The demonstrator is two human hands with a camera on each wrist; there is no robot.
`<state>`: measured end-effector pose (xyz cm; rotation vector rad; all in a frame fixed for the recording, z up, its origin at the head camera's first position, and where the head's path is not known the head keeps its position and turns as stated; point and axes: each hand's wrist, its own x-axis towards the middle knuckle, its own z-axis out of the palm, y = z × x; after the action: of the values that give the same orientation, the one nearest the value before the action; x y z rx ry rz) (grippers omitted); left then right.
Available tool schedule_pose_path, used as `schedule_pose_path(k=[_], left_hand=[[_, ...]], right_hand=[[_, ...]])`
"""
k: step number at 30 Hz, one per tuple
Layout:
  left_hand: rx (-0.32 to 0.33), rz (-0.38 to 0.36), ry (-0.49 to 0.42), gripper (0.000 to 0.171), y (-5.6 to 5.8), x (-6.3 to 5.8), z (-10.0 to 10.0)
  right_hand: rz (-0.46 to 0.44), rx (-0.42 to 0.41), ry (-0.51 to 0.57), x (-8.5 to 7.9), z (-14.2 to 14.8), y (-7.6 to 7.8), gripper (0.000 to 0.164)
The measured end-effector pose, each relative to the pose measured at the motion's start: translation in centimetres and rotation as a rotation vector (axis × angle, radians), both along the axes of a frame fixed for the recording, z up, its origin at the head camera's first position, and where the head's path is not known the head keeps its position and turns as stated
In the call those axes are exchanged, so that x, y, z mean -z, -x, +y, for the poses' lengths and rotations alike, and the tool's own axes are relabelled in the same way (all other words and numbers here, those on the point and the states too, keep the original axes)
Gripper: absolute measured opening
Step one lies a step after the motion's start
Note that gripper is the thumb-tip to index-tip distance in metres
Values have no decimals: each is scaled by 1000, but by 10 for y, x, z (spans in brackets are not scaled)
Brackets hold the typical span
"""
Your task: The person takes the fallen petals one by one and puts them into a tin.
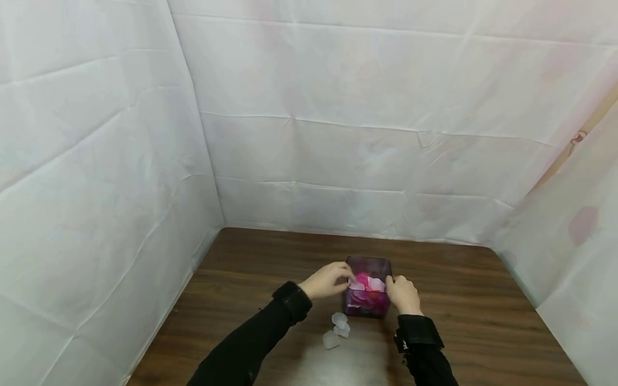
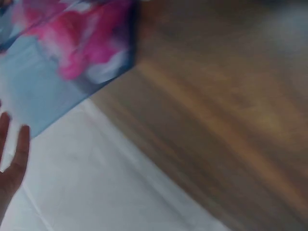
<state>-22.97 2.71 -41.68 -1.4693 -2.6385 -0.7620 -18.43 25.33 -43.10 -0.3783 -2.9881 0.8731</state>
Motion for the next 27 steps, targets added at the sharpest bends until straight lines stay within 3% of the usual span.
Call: schedule_pose_path(k=[4,7,9,11,13,17,20,23,27], left_hand=[[-19,35,-35,33,-16,20,-21],[-90,20,-103,46,-26,29,-28],[-140,-17,-148,46,-31,34,-31],[-159,-8,-139,38,-35,43,-33],[-122,17,-59,27,-41,55,-37],[50,126,181,15,-53,80,-42],[110,142,225,6,-57,93,-41],[87,105,159,12,-53,95,-38],[-11,-6,45,10,-39,80,-40]], right_hand=[[4,7,10,1,-2,-1,46],[2,2,11,1,-1,0,46],[2,-5,6,0,0,2,46],[-3,-10,8,-1,0,3,46],[-8,-5,17,-1,1,3,45],[-12,1,55,-4,0,2,45],[-6,8,58,-5,-1,1,46],[-8,13,53,-6,-1,1,47],[-26,2,50,-4,0,2,47]])
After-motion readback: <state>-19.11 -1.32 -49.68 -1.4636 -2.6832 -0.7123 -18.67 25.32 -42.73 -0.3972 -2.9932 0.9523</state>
